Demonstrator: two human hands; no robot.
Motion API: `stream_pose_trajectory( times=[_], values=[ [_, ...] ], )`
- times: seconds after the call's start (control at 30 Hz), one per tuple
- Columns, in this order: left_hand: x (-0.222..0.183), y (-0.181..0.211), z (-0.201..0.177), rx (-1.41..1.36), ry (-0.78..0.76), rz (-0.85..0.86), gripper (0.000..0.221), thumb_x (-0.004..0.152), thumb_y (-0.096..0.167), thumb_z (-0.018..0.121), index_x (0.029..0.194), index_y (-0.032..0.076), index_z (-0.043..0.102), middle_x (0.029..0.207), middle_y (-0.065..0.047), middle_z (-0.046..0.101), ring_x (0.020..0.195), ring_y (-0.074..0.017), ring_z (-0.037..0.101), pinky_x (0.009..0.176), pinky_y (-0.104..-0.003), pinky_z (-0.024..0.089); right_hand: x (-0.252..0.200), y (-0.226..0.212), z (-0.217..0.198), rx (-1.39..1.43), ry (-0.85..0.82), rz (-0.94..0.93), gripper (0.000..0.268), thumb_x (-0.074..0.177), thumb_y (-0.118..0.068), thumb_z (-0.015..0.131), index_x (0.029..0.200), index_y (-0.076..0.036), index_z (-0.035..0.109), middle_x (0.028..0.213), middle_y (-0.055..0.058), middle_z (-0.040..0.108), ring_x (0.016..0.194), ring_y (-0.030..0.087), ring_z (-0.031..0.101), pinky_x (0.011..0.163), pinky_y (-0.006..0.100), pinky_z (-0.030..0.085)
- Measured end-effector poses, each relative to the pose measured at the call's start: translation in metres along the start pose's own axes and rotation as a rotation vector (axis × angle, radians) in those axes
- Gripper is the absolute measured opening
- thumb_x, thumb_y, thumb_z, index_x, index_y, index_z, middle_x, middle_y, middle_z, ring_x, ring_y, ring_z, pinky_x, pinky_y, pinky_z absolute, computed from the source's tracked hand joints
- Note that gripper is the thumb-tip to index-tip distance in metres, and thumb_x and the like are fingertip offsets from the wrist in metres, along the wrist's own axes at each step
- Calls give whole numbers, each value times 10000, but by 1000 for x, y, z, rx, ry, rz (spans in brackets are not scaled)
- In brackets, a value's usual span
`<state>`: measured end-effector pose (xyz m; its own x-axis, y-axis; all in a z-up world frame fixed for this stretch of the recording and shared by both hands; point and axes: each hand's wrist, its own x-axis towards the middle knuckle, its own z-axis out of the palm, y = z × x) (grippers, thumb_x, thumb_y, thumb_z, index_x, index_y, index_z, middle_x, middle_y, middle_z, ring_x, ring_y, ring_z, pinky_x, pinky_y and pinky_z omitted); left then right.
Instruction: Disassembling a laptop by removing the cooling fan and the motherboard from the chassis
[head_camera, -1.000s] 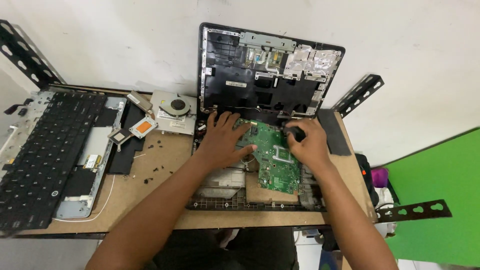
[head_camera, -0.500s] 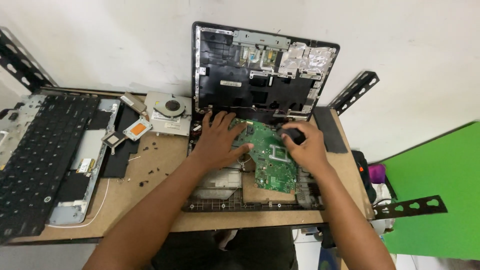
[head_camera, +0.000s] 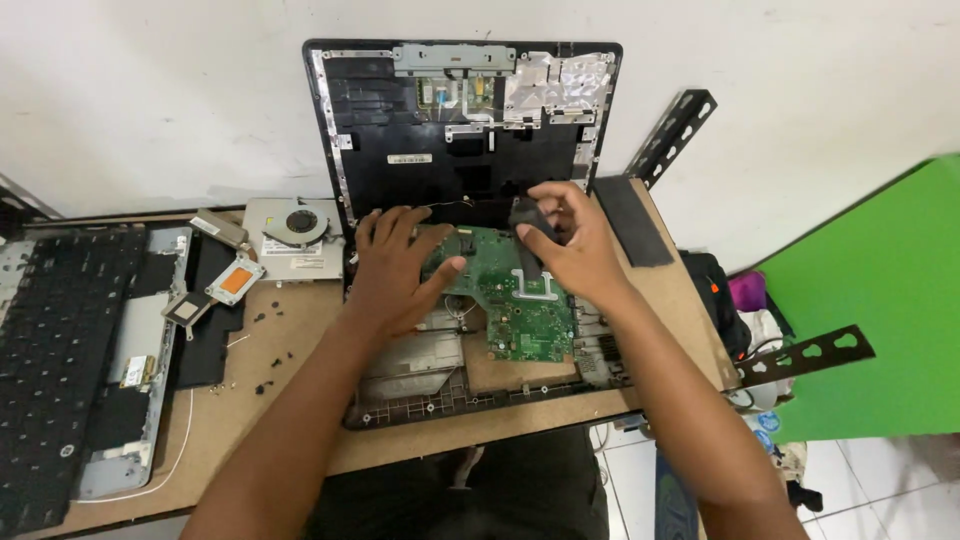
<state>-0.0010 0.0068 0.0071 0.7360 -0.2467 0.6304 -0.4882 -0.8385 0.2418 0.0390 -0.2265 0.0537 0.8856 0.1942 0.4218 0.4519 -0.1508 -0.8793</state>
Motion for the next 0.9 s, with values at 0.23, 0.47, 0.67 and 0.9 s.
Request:
stream_pose_trajectory(
  times=[0.23,0.47,0.67,0.9],
  values=[
    [6,2,-15,-101,62,25,379,961,495,489,1116,173,612,1105,-70,533,1173,-268,443,1027,-493,253,2,0,5,-1,-47,-25,357,790,-5,714,1123,-24,587,858,100,584,746,150,597,609,295,533],
    [8,13,-21,-273,85,68,483,868,460,635,1220,135,570,1053,-89,566,1095,-286,525,986,-453,362,1,-7,18,36,-127,-17,337,810,-31,691,1136,-48,609,874,104,632,787,152,634,680,318,547],
    [10,28,-27,-370,-9,58,647,784,460,733,1271,91,522,1064,-164,572,1042,-360,565,935,-509,429,1,-7,31,-44,-124,-14,298,794,-67,708,1083,-67,636,889,80,627,812,143,587,713,344,527],
    [7,24,-13,-292,21,63,653,748,398,783,1257,75,532,1064,-150,584,1033,-335,586,911,-479,459,-5,-11,53,-241,-89,-36,259,804,-115,684,1063,-129,670,888,98,690,752,197,648,638,329,536]
  ],
)
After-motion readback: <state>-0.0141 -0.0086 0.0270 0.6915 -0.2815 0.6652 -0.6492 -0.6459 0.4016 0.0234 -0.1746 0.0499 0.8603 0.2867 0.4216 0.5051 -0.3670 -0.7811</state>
